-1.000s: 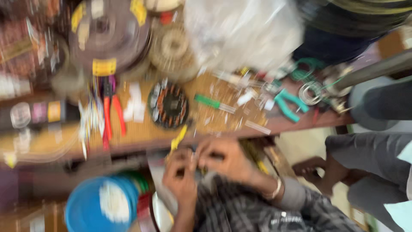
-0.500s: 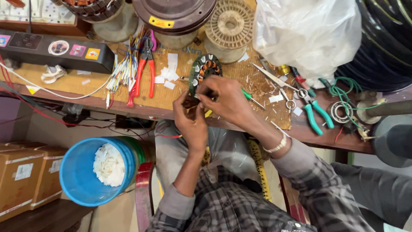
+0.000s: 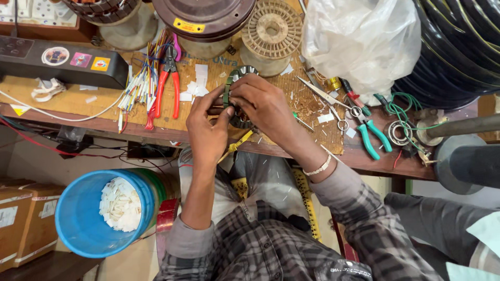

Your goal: The person is repairing an electrical component, likely a motor stator, by cutting small white insulating pieces with scissors and inserting them into the copper windings. The person repeatedly picks up pieces, cuts them, and places them into the stator slots.

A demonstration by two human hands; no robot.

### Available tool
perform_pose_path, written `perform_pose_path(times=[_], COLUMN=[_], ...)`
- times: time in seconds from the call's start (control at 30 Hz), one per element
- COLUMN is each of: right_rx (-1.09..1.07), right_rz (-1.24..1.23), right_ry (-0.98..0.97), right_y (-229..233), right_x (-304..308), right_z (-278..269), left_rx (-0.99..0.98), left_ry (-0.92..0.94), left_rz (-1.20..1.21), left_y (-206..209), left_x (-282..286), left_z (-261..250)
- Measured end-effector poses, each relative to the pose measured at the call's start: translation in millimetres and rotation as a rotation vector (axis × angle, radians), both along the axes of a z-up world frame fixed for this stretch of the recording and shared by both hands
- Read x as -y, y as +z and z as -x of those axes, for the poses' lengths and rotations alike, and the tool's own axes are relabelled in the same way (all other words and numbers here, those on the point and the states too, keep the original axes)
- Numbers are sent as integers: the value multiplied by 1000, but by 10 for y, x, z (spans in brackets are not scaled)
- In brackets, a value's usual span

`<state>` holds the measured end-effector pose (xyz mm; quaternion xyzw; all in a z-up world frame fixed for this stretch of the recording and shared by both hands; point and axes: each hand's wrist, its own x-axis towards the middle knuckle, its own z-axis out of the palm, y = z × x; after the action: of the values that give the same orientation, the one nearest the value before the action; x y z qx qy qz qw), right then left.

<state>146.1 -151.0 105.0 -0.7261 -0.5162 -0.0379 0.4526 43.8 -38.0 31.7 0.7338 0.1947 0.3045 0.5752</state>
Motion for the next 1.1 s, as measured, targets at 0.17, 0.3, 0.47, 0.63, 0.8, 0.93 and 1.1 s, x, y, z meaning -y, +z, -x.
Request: perform_pose_path(times=[0.17, 0.3, 0.47, 0.63, 0.8, 0.93, 1.1], right_rx=[-63, -16, 84, 134, 109, -14, -83], right_rz=[-70, -95, 10, 180, 131, 167, 166], right_ry=[-211, -233, -168, -217, -281, -229, -291], right_y=[-178, -364, -323, -93, -32, -198, -206], right_x=[0, 6, 6, 27, 311, 532, 958], right_z=[32, 56, 9, 47, 22, -99, -114], left_rx=[-28, 23, 78, 24, -83, -234, -262], left_ry=[-4, -34, -65, -6, 208, 248, 115], left_rz=[347, 183, 243, 364, -219, -599, -916], left_y=[-106, -181, -210, -119, -51, -184, -367], left_x=[-23, -29, -19, 3, -340, -596, -680], left_z=[-25, 20, -50, -56, 225, 295, 208])
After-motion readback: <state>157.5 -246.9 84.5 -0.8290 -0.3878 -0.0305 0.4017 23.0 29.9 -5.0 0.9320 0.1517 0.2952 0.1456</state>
